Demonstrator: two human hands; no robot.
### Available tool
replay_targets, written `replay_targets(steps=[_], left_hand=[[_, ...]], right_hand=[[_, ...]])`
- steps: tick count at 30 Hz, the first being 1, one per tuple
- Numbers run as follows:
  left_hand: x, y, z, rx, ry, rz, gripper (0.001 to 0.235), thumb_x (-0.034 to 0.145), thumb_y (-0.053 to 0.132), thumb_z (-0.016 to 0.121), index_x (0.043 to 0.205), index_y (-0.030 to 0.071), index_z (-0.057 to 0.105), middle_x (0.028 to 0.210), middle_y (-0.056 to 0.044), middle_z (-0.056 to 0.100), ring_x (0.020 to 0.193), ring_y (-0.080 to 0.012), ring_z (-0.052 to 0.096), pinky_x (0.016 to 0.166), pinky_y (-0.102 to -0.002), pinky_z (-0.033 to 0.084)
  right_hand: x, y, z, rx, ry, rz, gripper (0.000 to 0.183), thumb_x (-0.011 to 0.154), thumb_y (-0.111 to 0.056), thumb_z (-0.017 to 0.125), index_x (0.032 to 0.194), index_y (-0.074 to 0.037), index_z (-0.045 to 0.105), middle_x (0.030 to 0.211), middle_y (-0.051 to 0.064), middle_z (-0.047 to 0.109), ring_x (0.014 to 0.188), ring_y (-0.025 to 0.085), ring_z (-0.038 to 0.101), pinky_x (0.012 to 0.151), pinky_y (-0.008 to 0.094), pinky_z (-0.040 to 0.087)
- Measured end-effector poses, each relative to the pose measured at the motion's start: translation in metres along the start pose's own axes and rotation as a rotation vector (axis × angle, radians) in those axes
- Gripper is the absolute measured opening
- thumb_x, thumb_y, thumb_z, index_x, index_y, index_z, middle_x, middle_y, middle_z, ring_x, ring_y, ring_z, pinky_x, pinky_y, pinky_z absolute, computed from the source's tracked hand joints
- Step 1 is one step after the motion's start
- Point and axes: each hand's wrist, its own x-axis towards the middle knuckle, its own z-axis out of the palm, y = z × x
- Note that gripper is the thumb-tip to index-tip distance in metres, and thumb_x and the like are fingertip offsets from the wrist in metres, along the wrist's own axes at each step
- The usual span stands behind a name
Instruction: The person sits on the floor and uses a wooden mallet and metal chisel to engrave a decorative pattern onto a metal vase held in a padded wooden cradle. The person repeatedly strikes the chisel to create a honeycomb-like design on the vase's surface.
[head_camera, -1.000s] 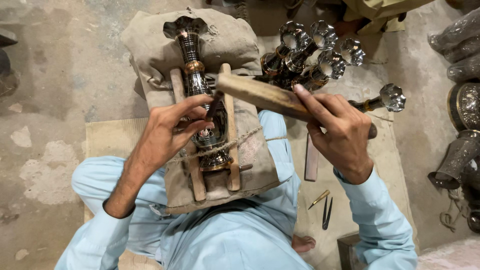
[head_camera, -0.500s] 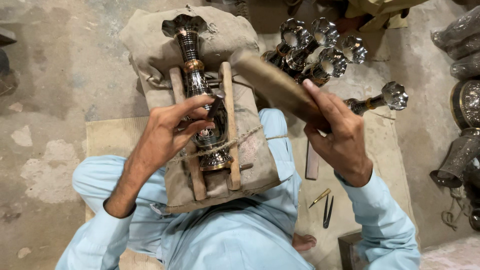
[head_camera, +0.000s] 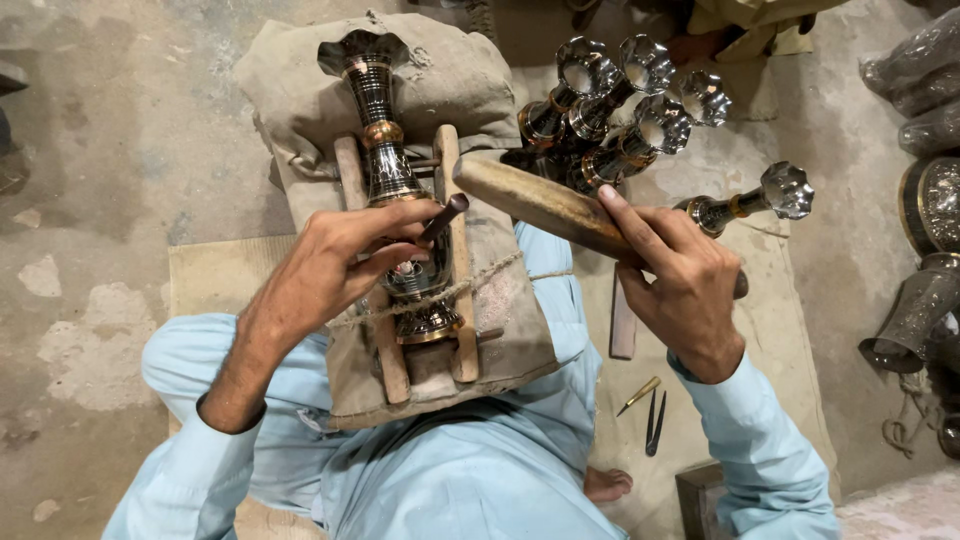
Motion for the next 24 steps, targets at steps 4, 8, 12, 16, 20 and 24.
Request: replay_targets(steps=[4, 8, 12, 16, 20, 24], left_hand=[[0.001, 0.001, -0.002, 0.041, -0.057, -0.051, 0.048, 0.091, 0.014, 0.071, 0.138, 0.019, 0.064, 0.111, -0.007, 0.079, 0.085, -0.0185, 0.079, 0.069, -0.035, 0.065], [0.001, 0.002, -0.002, 0.037, -0.022, 0.022, 0.046, 0.092, 0.014, 0.071, 0.137, 0.017, 0.063, 0.117, -0.009, 0.077, 0.088, -0.0190, 0.079, 0.070, -0.036, 0.065], [-0.002, 0.003, 0.001, 0.034, 0.037, 0.014, 0.045, 0.092, 0.013, 0.071, 0.137, 0.015, 0.064, 0.116, -0.009, 0.077, 0.089, -0.0191, 0.079, 0.073, -0.034, 0.065], [-0.009, -0.002, 0.004, 0.027, 0.083, -0.090, 0.046, 0.092, 0.011, 0.075, 0.137, 0.014, 0.064, 0.106, -0.009, 0.079, 0.089, -0.0175, 0.080, 0.075, -0.032, 0.065], [-0.026, -0.013, 0.010, -0.038, 0.347, -0.028, 0.048, 0.095, 0.005, 0.077, 0.140, 0.015, 0.061, 0.115, -0.012, 0.078, 0.101, -0.0191, 0.078, 0.085, -0.033, 0.066], [-0.045, -0.034, 0.011, -0.469, 0.467, -0.213, 0.055, 0.095, 0.002, 0.076, 0.145, 0.006, 0.053, 0.115, -0.018, 0.077, 0.103, -0.0223, 0.077, 0.089, -0.036, 0.067]], right_hand=[[0.003, 0.000, -0.002, 0.121, 0.073, 0.019, 0.074, 0.077, 0.006, 0.074, 0.145, -0.017, 0.061, 0.105, 0.007, 0.069, 0.086, 0.024, 0.068, 0.071, 0.038, 0.055], [0.007, 0.005, -0.002, 0.073, 0.054, -0.055, 0.064, 0.085, 0.003, 0.079, 0.144, -0.019, 0.062, 0.104, 0.004, 0.070, 0.082, 0.020, 0.067, 0.067, 0.036, 0.055], [0.008, 0.007, -0.001, 0.187, 0.095, 0.015, 0.068, 0.092, 0.005, 0.071, 0.154, -0.018, 0.056, 0.109, 0.004, 0.067, 0.087, 0.017, 0.066, 0.073, 0.033, 0.058], [0.006, 0.003, 0.001, -0.044, -0.033, -0.031, 0.065, 0.083, 0.001, 0.075, 0.144, -0.019, 0.065, 0.099, 0.005, 0.073, 0.078, 0.020, 0.066, 0.064, 0.036, 0.055], [0.004, 0.008, 0.014, 0.324, -0.122, 0.155, 0.067, 0.078, -0.001, 0.072, 0.144, -0.009, 0.061, 0.105, 0.011, 0.074, 0.082, 0.019, 0.070, 0.073, 0.034, 0.058], [0.004, 0.013, 0.053, 0.696, -0.349, 0.255, 0.055, 0.077, -0.007, 0.075, 0.130, -0.004, 0.060, 0.109, 0.009, 0.077, 0.099, 0.018, 0.076, 0.090, 0.032, 0.061]])
